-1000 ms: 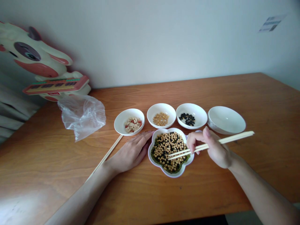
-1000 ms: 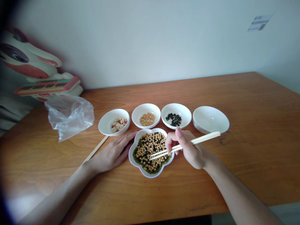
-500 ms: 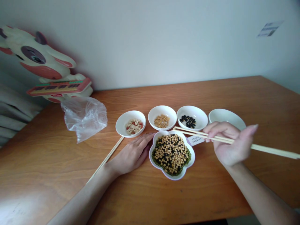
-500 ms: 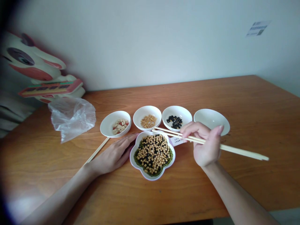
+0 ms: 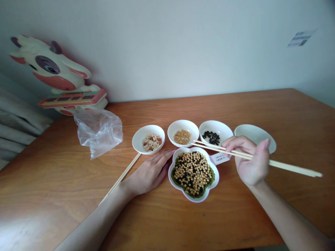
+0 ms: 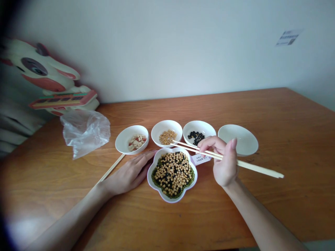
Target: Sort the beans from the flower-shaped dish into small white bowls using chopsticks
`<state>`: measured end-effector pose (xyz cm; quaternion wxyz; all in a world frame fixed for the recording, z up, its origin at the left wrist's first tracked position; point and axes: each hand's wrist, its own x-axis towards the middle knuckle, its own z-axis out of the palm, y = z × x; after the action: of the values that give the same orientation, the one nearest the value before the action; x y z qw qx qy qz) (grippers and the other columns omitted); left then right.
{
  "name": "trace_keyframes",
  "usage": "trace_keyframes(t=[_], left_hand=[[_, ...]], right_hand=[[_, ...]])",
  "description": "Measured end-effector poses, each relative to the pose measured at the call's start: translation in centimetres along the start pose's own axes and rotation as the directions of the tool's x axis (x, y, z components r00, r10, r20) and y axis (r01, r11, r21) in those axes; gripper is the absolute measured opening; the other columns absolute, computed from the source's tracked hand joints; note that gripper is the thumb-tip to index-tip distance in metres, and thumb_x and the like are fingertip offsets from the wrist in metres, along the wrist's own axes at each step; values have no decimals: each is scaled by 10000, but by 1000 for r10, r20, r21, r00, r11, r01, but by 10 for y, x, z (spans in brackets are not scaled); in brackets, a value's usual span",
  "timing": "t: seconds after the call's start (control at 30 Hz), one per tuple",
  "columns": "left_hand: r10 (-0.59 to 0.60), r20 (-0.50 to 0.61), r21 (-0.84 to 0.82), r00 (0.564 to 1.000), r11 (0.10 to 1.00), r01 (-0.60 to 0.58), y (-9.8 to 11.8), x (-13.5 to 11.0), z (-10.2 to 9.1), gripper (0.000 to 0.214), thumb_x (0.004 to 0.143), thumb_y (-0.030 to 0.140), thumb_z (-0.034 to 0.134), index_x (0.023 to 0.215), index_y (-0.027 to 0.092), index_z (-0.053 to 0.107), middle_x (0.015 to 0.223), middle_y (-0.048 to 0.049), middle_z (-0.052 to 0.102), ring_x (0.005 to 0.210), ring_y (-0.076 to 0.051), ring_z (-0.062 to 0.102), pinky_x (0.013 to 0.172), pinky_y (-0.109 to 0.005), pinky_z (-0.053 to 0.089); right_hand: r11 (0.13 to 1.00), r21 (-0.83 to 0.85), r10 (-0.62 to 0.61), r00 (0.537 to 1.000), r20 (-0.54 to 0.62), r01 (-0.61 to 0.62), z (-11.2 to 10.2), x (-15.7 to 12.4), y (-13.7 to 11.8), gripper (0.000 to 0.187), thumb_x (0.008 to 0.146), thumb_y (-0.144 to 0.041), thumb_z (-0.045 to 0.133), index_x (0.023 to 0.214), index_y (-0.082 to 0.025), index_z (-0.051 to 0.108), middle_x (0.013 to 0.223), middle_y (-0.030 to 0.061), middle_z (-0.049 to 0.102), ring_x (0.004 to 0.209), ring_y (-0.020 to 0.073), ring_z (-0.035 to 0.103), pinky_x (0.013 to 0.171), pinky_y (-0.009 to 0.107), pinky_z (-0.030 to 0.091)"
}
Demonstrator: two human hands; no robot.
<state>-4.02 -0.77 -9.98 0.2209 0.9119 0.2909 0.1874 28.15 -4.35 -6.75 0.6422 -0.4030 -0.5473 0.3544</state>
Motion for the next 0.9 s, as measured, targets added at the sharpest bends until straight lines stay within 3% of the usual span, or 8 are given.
trace_keyframes(t=[0.13, 0.23, 0.33, 0.67, 0.9], left_hand=[[8, -9, 1, 1000, 1000, -8, 0, 0, -1, 622, 1034, 142, 496, 1622, 224, 309, 1621, -122, 455, 1480, -254, 482, 1244, -451, 442], [5, -4, -7, 1000, 1000, -5, 0, -1, -1, 630, 1031, 134, 494, 1624, 227, 303, 1624, -121, 450, 1483, -250, 478, 1246, -458, 442], [5, -2, -9, 1000, 1000, -5, 1, -1, -2, 630, 1029, 127, 490, 1621, 227, 300, 1628, -123, 442, 1486, -247, 473, 1253, -467, 432], [28, -36, -11, 999, 1000, -28, -4, -2, 3, 601, 1037, 143, 481, 1611, 208, 313, 1604, -131, 472, 1481, -252, 477, 1242, -475, 443], [26, -27, -13, 999, 1000, -27, -3, -1, 2, 588, 1043, 146, 476, 1606, 199, 314, 1598, -132, 479, 1478, -240, 482, 1248, -457, 439]], right_hand=[[990, 29, 130, 966, 224, -140, -3, -4, -2, 799, 1056, -670, 131, 709, -220, 692, 682, 74, 604, 693, 247, 584, 666, 378, 448], [981, -73, 195, 891, 411, -181, -5, -8, 0, 812, 1041, -699, 101, 727, -217, 673, 703, 67, 608, 681, 237, 563, 649, 371, 432], [974, -163, 222, 823, 522, -159, -5, -12, 5, 788, 1031, -712, 100, 767, -229, 664, 756, 69, 622, 709, 249, 577, 655, 386, 439], [967, -249, 200, 792, 577, -62, 0, -18, 13, 741, 1047, -673, 72, 825, -251, 640, 781, 51, 629, 723, 237, 576, 676, 403, 417], [964, -261, 200, 806, 558, -59, 2, -19, 10, 730, 1073, -632, 99, 816, -234, 655, 763, 44, 630, 721, 217, 572, 678, 379, 404]])
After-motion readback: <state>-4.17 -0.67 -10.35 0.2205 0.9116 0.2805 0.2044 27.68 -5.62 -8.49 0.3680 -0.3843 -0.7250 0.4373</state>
